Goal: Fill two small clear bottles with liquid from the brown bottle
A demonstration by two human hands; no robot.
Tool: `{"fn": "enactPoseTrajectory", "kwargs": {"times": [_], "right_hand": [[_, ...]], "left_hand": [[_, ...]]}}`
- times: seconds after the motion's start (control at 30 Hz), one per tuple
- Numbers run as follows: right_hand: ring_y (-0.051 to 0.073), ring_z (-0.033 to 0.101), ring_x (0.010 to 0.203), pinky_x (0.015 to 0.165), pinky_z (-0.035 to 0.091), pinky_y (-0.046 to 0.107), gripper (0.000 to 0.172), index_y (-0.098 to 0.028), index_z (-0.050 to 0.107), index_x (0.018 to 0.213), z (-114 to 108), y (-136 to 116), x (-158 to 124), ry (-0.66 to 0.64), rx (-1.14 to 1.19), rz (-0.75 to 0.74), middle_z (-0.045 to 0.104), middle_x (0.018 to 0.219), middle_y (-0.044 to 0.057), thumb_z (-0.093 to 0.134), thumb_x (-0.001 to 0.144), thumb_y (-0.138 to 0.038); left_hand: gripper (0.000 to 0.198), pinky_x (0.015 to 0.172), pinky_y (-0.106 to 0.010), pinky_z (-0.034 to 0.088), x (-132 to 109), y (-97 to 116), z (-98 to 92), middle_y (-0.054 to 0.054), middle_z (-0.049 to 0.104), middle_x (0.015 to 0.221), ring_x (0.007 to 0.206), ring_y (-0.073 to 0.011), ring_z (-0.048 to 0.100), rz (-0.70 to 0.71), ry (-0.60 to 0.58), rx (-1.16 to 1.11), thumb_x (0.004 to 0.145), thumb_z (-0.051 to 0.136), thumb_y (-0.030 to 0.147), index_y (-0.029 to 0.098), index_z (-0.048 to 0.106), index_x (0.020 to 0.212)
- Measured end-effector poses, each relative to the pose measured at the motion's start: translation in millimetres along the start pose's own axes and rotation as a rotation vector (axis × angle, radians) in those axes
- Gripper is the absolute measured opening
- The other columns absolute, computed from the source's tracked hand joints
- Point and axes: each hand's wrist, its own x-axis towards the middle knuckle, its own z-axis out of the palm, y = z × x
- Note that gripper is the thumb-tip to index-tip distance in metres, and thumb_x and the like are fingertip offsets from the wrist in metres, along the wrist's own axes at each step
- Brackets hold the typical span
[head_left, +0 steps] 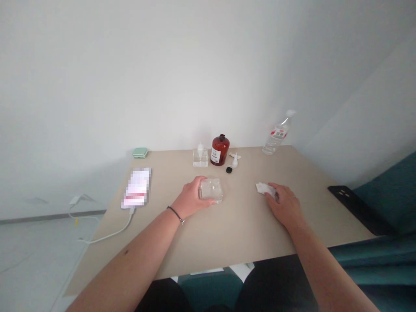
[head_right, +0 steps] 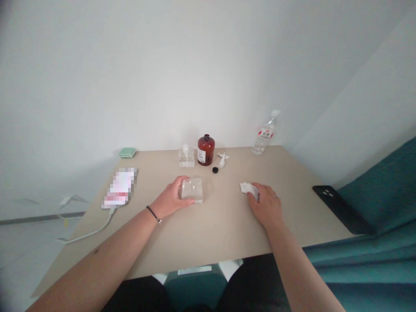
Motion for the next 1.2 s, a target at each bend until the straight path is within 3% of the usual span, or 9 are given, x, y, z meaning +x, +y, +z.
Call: {"fn": "enactPoseTrajectory", "kwargs": {"times": [0.17, 0.33, 0.67, 0.87, 1.03, 1.2], "right_hand": [[0.034, 0.062, 0.110, 0.091, 0.049, 0.049, 0.041, -0.018, 0.059, 0.125, 2.0, -4.1, -3.9, 0.009, -0.112, -0.030, 0.066, 0.122, 0.015, 0.044, 0.092, -0.038], [0.033, 0.063, 0.105, 0.087, 0.049, 0.048, 0.040, -0.018, 0.057, 0.127, 0.8, -9.2, -7.8, 0.017, -0.202, -0.052, 0.066, 0.121, 0.014, 0.044, 0.094, -0.037], [0.033, 0.062, 0.108, 0.089, 0.047, 0.050, 0.039, -0.021, 0.057, 0.127, -0.8, -10.3, -6.8, -0.008, -0.162, -0.030, 0.065, 0.126, 0.014, 0.043, 0.094, -0.037], [0.032, 0.060, 0.115, 0.097, 0.042, 0.054, 0.039, -0.023, 0.056, 0.127, 0.0, -13.7, -5.4, 0.107, -0.033, 0.028, 0.064, 0.129, 0.011, 0.042, 0.093, -0.038], [0.031, 0.060, 0.116, 0.100, 0.039, 0.053, 0.034, -0.026, 0.060, 0.121, -5.8, -36.5, 18.6, 0.130, 0.098, -0.094, 0.067, 0.122, 0.010, 0.046, 0.091, -0.033], [0.025, 0.066, 0.101, 0.095, 0.044, 0.047, 0.028, -0.025, 0.066, 0.110, -19.6, -66.6, 64.1, 0.004, 0.120, -0.190, 0.072, 0.111, 0.007, 0.046, 0.091, -0.026]], "left_hand": [[0.082, 0.103, -0.047, 0.044, -0.5, -4.9, 1.7, -0.012, 0.062, 0.122, 0.114, -0.0285, 0.059, 0.000, -0.012, -0.049, 0.066, 0.082, 0.039, 0.019, 0.042, 0.134], [0.100, 0.105, -0.050, 0.042, -1.8, -11.1, 5.2, -0.013, 0.058, 0.126, 0.115, -0.0275, 0.059, 0.011, 0.022, -0.128, 0.068, 0.082, 0.037, 0.023, 0.021, 0.146], [0.099, 0.107, -0.047, 0.040, 0.7, -16.9, 6.5, -0.009, 0.051, 0.122, 0.120, -0.0250, 0.056, 0.029, 0.098, -0.257, 0.070, 0.079, 0.027, 0.028, 0.013, 0.144], [0.095, 0.108, -0.046, 0.039, 0.9, -16.2, 8.7, -0.008, 0.051, 0.121, 0.117, -0.0234, 0.056, 0.050, 0.097, -0.264, 0.072, 0.077, 0.024, 0.026, 0.014, 0.142], [0.094, 0.106, -0.048, 0.041, 1.5, -17.7, 10.9, -0.008, 0.052, 0.119, 0.114, -0.0233, 0.058, 0.073, 0.100, -0.272, 0.073, 0.076, 0.025, 0.026, 0.013, 0.142], [0.093, 0.107, -0.048, 0.041, 0.8, -14.9, 9.8, -0.008, 0.051, 0.119, 0.114, -0.0236, 0.057, 0.057, 0.106, -0.256, 0.072, 0.077, 0.027, 0.026, 0.015, 0.142]]}}
